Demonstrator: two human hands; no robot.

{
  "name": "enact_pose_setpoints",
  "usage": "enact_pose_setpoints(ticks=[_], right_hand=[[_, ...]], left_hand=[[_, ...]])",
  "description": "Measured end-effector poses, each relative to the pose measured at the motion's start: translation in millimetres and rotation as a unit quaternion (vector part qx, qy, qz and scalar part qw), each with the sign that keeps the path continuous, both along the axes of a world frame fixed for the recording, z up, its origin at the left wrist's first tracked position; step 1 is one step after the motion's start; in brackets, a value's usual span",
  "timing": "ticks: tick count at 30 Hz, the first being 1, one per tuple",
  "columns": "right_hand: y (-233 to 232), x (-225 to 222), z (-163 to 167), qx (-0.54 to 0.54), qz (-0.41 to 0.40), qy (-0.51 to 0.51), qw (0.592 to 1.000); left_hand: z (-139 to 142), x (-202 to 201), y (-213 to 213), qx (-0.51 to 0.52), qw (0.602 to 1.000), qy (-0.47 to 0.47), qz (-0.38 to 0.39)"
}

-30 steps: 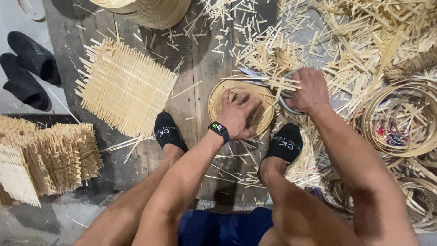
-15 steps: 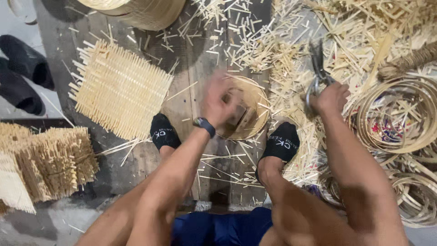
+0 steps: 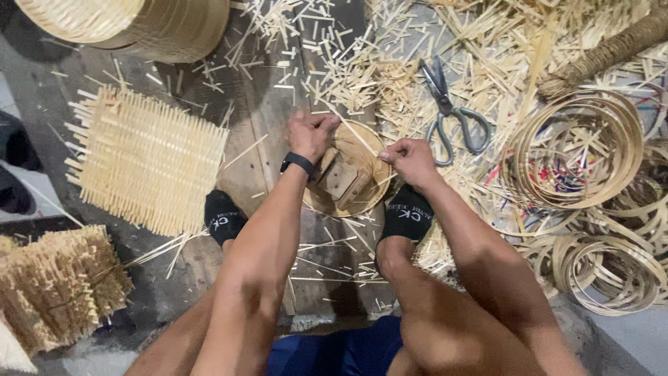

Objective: The person repeatedly places a circular bamboo frame onto a flat woven bamboo mat, then uses shears to trim the excess mat material flush with the frame. The person flips the piece to check the cut and stacks the finished circles.

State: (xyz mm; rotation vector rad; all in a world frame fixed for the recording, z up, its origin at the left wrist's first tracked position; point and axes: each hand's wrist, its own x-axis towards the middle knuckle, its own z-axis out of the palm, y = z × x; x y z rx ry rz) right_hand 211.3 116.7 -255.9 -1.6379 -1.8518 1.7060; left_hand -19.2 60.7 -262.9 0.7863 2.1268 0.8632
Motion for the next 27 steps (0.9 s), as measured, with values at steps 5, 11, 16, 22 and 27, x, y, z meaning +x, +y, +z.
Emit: enact_pose_setpoints(ticks=[5,11,16,22,27], right_hand=[[-4.9,4.6,-0.7,0.026,-0.011,-0.002,1.000],[-14.5,18.7,6.6,-0.187,-0.013,0.009,0.982],[-19.9,21.0,-3.5,-0.220,-0.039,0.060,0.973],[-20.4,15.9,-5.6,-0.213,-0.056,0.038,0.975],[-25.1,17.8,11.8,-0.247,-0.122,0.127,0.953]], left_hand=[[-2.6,1.2,-0.8,-0.020,0.998,0.063,-0.014],[-2.1,-21.8,-51.8,-0.024,0.990,0.107,0.087],[-1.7,-34.8,-118.6,-0.076,0.977,-0.149,0.130],[-10.6,-30.7,-114.3,-0.063,0.954,-0.197,0.219],[-4.0,-28.6,-116.1,-0.001,0.942,-0.260,0.211]])
